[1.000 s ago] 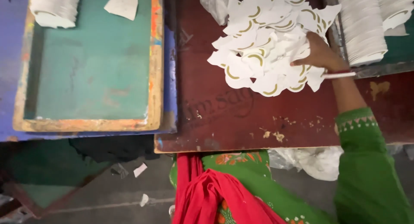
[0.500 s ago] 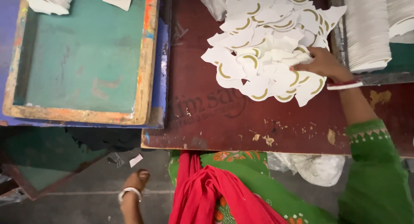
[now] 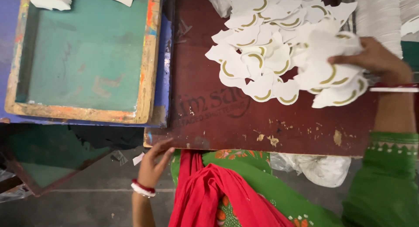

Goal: Sorting and stacking printed paper cutouts on a workbench.

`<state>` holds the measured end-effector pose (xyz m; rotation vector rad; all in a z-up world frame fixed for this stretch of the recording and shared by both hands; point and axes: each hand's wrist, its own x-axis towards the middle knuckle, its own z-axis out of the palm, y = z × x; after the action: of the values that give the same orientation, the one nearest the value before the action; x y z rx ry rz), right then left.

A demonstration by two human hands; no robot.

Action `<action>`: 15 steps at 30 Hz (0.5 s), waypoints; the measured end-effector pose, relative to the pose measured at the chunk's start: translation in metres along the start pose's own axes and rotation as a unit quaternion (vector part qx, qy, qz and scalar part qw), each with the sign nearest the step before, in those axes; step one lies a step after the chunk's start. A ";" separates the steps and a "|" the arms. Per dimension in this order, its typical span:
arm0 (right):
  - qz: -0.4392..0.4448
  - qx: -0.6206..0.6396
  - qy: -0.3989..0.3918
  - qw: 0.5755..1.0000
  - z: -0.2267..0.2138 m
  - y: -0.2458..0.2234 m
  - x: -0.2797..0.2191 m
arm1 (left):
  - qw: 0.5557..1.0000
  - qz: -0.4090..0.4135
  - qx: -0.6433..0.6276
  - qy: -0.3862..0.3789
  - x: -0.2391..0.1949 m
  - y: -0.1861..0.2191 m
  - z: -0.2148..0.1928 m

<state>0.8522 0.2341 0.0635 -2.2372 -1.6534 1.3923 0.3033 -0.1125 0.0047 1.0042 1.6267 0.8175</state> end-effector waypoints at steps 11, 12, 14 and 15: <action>-0.066 0.207 0.077 0.973 0.018 0.018 -0.006 | 0.972 0.066 -0.169 -0.151 0.049 0.019 0.036; -0.112 0.296 0.084 0.945 0.031 0.012 -0.009 | 0.951 0.098 -0.222 -0.190 0.056 0.020 0.039; -0.201 0.400 0.073 0.891 0.078 -0.025 -0.022 | 0.939 0.106 -0.243 -0.219 0.071 0.032 0.059; -0.284 0.498 0.060 0.817 0.102 -0.045 -0.028 | 0.925 0.115 -0.262 -0.252 0.081 0.039 0.066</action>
<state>0.7506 0.1861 0.0422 -1.0888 -0.9891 1.3918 0.3646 -0.0206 -0.0106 0.9225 0.7980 0.9849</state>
